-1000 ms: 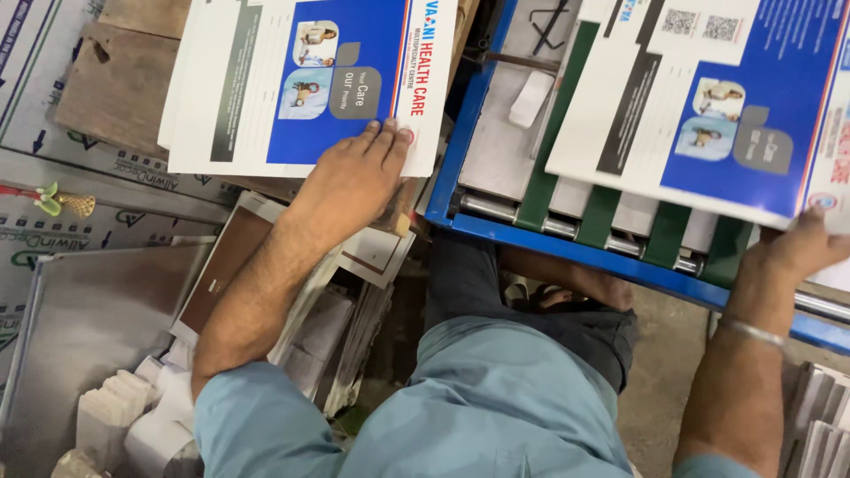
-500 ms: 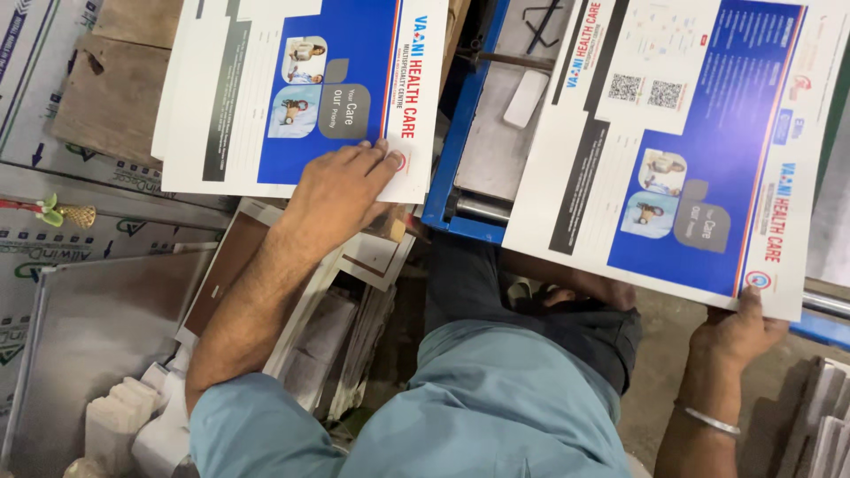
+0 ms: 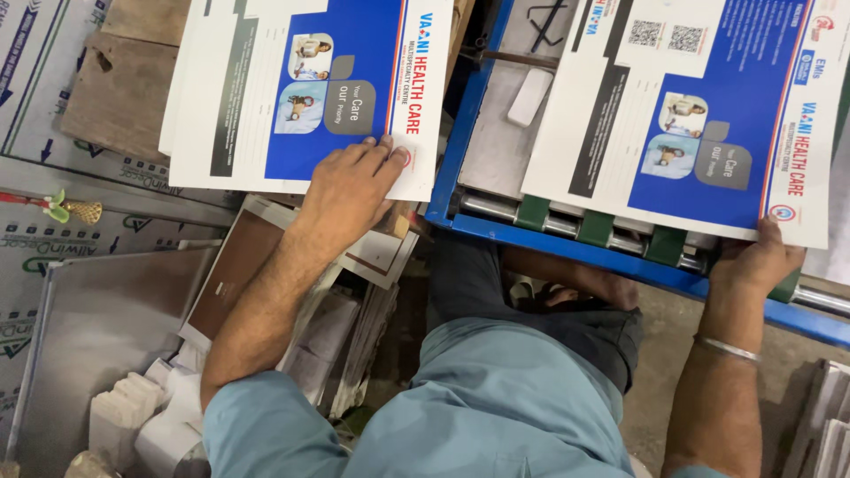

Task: The person sits on the floor and repeatedly feeds printed paper sheets into a blue roller machine. They pick up sheets from a stack on the left, guide them through the rollers, and collect the processed sheets on the right side.

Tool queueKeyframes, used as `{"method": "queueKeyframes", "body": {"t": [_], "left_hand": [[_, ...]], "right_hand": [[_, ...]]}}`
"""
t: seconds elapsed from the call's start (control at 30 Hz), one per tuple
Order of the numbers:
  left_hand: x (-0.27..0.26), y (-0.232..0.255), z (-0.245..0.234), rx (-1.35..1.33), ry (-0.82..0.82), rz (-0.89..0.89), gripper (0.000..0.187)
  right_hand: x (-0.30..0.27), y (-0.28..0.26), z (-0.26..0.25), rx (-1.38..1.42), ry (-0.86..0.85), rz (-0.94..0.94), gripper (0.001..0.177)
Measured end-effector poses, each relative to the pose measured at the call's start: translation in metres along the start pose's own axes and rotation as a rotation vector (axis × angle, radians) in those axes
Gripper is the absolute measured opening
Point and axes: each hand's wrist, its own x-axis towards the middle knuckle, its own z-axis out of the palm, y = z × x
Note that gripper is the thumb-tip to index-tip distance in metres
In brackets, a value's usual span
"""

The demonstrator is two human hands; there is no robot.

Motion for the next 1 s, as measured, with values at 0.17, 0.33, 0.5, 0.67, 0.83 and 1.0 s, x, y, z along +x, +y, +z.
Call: {"method": "queueKeyframes", "body": {"t": [0.17,0.33,0.5,0.67,0.83,1.0], "left_hand": [[-0.004,-0.004,0.002,-0.07,0.068,0.018,0.06],[-0.012,-0.043,0.001,-0.222,0.163,0.044,0.061],[-0.024,-0.055,0.015,-0.463,0.476,-0.288,0.04],[0.017,0.029,0.044,-0.343,0.37,-0.245,0.046],[0.044,0.127,0.041,-0.241,0.264,0.023,0.064],[0.021,0.107,0.035,-0.273,0.153,0.013,0.07]], "right_hand": [[0.011,-0.002,-0.017,-0.095,-0.071,0.213,0.037],[-0.013,-0.005,-0.024,-0.162,-0.128,0.246,0.034],[-0.073,-0.013,0.044,-0.156,-0.213,0.311,0.034],[-0.154,-0.03,0.163,-0.139,-0.751,0.471,0.048],[-0.202,-0.029,0.224,0.182,-0.832,0.588,0.056],[-0.154,-0.02,0.194,0.207,-0.409,0.396,0.046]]}}
